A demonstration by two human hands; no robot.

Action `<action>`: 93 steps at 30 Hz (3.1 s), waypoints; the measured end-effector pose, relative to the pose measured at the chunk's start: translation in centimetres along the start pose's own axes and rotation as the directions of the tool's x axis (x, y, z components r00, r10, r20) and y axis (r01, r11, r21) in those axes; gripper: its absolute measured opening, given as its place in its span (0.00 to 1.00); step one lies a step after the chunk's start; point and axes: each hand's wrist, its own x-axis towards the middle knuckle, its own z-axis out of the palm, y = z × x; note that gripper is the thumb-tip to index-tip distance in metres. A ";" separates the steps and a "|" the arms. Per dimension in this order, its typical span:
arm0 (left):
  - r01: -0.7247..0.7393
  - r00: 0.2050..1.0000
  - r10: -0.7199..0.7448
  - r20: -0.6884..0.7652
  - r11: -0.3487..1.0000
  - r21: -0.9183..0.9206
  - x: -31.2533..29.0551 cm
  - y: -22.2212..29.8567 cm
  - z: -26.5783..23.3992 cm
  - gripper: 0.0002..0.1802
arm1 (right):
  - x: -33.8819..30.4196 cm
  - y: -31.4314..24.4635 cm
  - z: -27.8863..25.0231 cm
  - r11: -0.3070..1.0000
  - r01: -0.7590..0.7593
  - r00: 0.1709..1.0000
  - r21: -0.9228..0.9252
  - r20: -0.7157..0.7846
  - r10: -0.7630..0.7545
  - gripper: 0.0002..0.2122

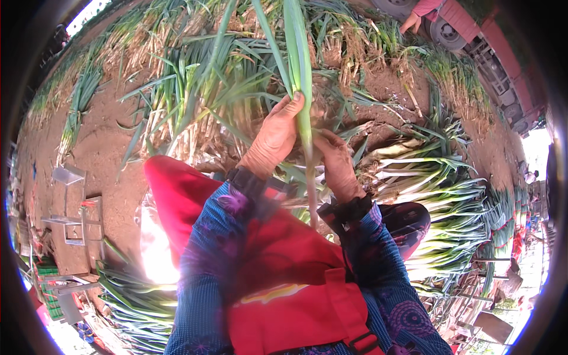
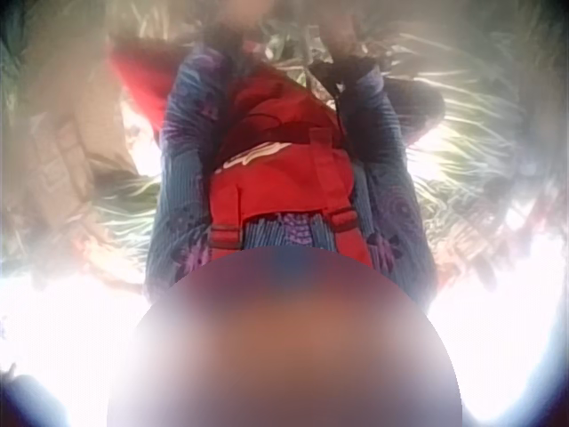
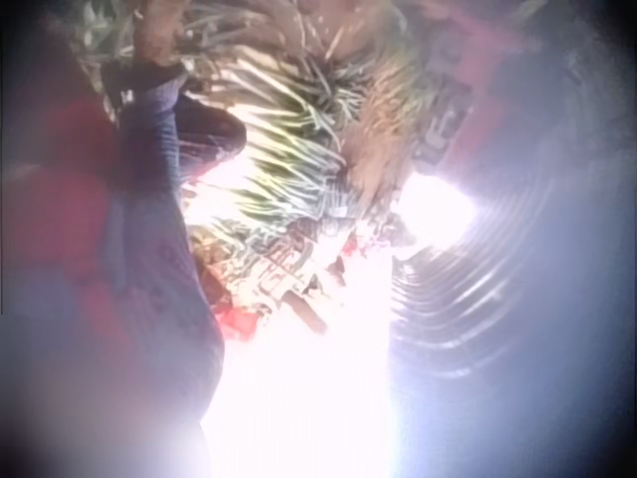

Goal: The person cleans leeks by hand, peeling away the outer layers of each stalk and placing the cleaned leeks onto a pile on the ground.

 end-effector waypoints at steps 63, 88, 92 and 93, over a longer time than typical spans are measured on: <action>-0.175 0.817 0.114 -0.565 0.983 -0.055 0.1 4.3 -5.0 0.17 | -2.5 0.8 3.0 0.645 0.490 0.871 -0.586 0.333 -0.360 0.08; -0.222 0.728 0.215 -0.651 0.972 0.073 1.2 5.1 -6.2 0.21 | -1.9 0.2 0.6 0.342 0.686 0.720 -0.642 0.530 -0.449 0.22; -0.198 0.720 0.182 -0.670 0.979 0.054 1.1 4.6 -5.0 0.13 | -1.2 1.0 -0.1 0.206 0.611 0.745 -0.764 0.467 -0.476 0.22; -0.190 0.709 0.172 -0.684 0.980 0.049 1.1 4.6 -4.9 0.12 | -0.9 1.0 -0.2 0.207 0.608 0.747 -0.767 0.464 -0.475 0.22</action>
